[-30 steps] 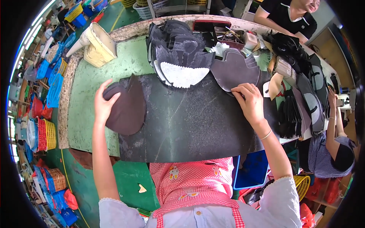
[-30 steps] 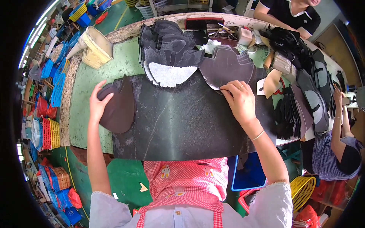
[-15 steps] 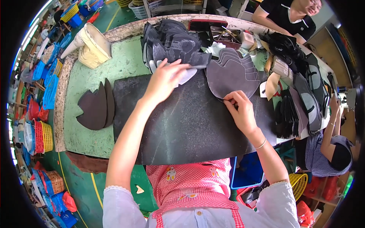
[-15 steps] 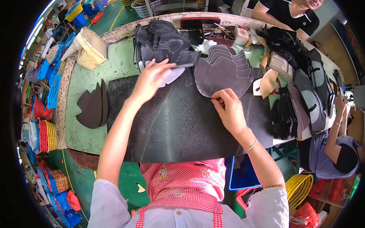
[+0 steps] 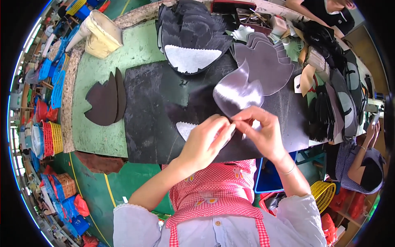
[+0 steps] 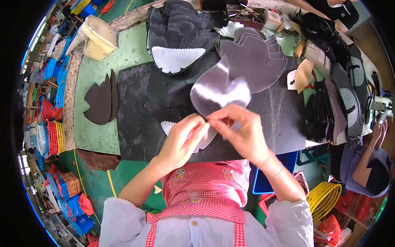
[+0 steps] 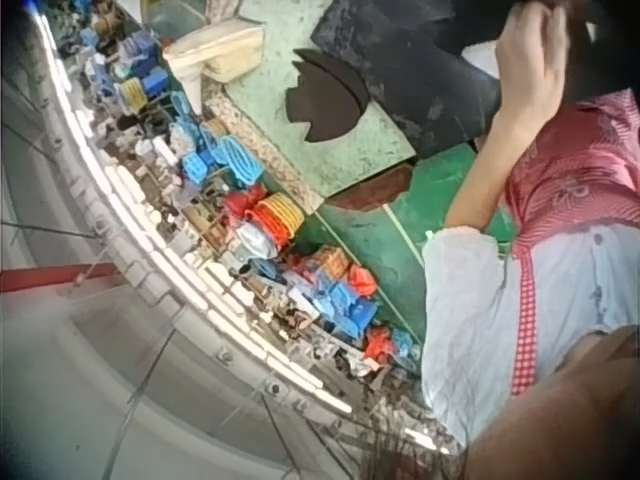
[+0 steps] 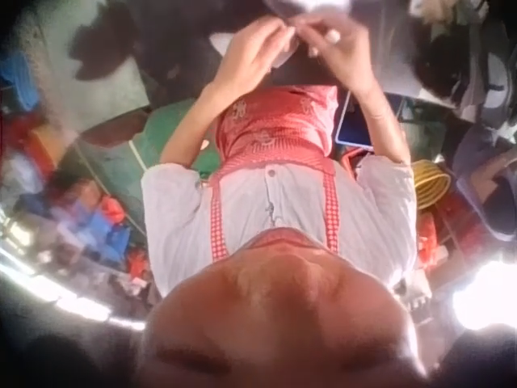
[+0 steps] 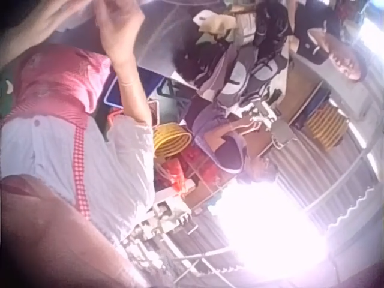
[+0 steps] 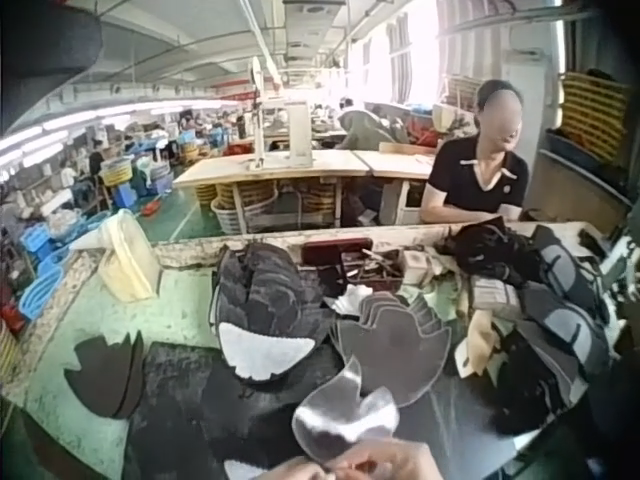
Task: Organizing and stacking cut shoe upper components.
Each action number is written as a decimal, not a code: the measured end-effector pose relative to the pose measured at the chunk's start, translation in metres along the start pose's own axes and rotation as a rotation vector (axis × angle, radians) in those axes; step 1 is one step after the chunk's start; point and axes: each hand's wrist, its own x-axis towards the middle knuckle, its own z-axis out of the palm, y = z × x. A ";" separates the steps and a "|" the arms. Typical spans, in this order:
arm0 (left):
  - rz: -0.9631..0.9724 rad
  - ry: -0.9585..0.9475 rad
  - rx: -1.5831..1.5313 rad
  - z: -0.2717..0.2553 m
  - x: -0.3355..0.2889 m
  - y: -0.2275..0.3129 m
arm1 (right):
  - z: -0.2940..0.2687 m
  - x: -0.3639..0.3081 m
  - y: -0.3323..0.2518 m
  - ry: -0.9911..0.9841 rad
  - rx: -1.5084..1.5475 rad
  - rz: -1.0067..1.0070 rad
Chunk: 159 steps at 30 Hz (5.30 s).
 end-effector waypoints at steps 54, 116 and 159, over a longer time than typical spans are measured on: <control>-0.282 0.103 -1.156 -0.003 0.012 0.000 | -0.010 -0.010 0.019 0.337 0.667 0.172; -0.344 0.158 -0.927 -0.107 -0.064 0.012 | -0.034 -0.041 -0.036 -0.718 -0.099 0.480; 0.241 -0.157 0.827 0.007 -0.022 -0.046 | -0.006 0.043 0.037 0.074 -0.310 0.182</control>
